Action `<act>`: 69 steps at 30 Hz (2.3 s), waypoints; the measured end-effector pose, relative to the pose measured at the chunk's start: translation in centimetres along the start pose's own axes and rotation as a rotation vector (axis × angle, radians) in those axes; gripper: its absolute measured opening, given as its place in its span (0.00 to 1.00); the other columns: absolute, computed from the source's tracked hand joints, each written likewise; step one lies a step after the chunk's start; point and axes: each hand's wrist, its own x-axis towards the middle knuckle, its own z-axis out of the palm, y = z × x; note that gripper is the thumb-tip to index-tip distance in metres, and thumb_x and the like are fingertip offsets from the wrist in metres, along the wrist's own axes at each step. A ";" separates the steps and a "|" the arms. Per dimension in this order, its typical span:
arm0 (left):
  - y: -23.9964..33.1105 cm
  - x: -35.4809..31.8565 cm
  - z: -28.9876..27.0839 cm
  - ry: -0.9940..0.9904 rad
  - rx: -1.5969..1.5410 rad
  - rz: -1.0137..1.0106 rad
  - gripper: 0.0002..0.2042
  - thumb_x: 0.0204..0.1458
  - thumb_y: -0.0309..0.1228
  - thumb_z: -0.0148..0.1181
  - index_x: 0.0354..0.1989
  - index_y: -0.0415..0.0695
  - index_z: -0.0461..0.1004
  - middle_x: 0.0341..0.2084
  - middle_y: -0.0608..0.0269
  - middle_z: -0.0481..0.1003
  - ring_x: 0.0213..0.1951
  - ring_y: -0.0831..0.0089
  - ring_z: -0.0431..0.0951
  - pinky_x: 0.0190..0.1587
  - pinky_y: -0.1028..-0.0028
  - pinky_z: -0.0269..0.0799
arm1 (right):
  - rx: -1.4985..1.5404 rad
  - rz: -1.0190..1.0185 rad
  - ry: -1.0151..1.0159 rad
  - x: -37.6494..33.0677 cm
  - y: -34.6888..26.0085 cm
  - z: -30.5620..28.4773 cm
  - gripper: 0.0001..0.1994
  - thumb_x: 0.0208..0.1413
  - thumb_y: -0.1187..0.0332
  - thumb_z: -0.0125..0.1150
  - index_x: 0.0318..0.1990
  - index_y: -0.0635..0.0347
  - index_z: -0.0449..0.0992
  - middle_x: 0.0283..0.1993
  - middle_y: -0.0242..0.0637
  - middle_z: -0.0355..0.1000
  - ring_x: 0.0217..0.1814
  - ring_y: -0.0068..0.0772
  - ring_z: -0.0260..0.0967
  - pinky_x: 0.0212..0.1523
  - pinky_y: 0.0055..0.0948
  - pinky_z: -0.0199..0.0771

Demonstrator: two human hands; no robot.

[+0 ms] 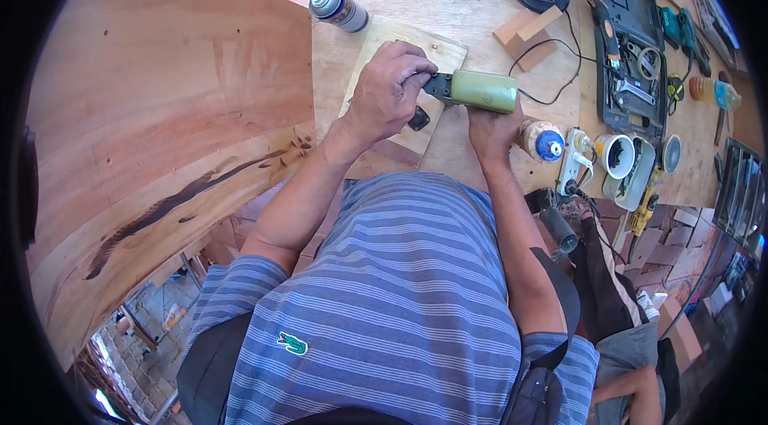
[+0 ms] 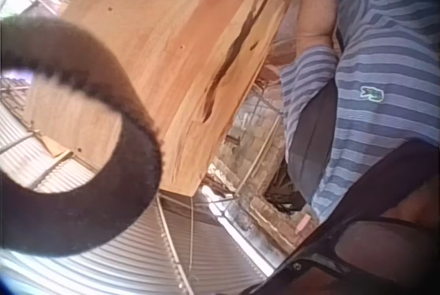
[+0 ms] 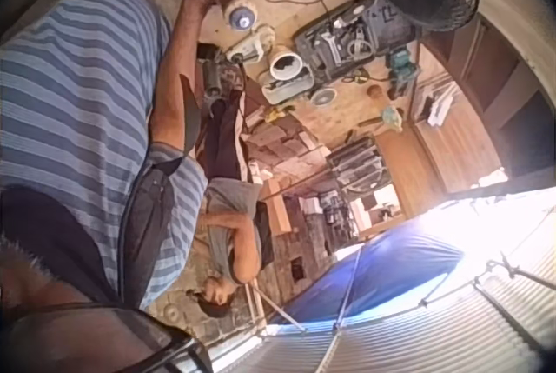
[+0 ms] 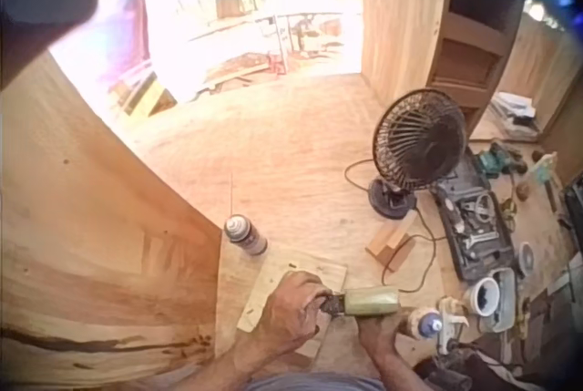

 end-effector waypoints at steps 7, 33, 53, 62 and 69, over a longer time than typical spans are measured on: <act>0.1 0.3 0.0 -0.041 -0.016 -0.003 0.06 0.48 0.24 0.70 0.33 0.38 0.81 0.34 0.51 0.78 0.39 0.54 0.77 0.44 0.60 0.74 | -0.228 -0.062 -0.001 0.1 -0.3 -0.6 0.12 0.53 0.76 0.75 0.44 0.63 0.81 0.41 0.35 0.82 0.43 0.30 0.79 0.45 0.32 0.78; -0.2 0.3 -0.2 0.018 -0.008 -0.014 0.06 0.49 0.23 0.73 0.32 0.38 0.81 0.32 0.53 0.79 0.37 0.59 0.79 0.38 0.63 0.74 | 0.082 0.083 -0.014 0.6 -2.7 0.4 0.15 0.48 0.82 0.71 0.44 0.62 0.78 0.41 0.38 0.79 0.44 0.32 0.77 0.46 0.32 0.77; -1.6 0.3 -0.6 0.011 -0.084 0.017 0.05 0.49 0.20 0.68 0.34 0.38 0.80 0.34 0.53 0.79 0.39 0.55 0.78 0.41 0.61 0.76 | -0.139 0.055 -0.068 0.9 -3.4 -0.3 0.15 0.49 0.76 0.78 0.45 0.64 0.83 0.40 0.39 0.83 0.42 0.33 0.81 0.45 0.32 0.79; -2.6 0.3 -0.6 -0.030 -0.071 0.183 0.09 0.50 0.20 0.68 0.40 0.38 0.81 0.37 0.53 0.80 0.38 0.56 0.79 0.41 0.64 0.78 | -0.252 0.014 -0.109 0.5 -2.3 -1.0 0.14 0.50 0.78 0.76 0.44 0.64 0.81 0.42 0.38 0.82 0.44 0.32 0.80 0.47 0.31 0.78; -10.0 -1.0 -1.6 0.059 -0.082 -0.445 0.10 0.56 0.25 0.65 0.45 0.38 0.84 0.36 0.53 0.80 0.39 0.56 0.81 0.44 0.63 0.78 | -0.172 0.048 -0.019 0.4 -2.3 -0.7 0.14 0.47 0.79 0.75 0.44 0.65 0.82 0.40 0.39 0.83 0.42 0.32 0.81 0.45 0.32 0.79</act>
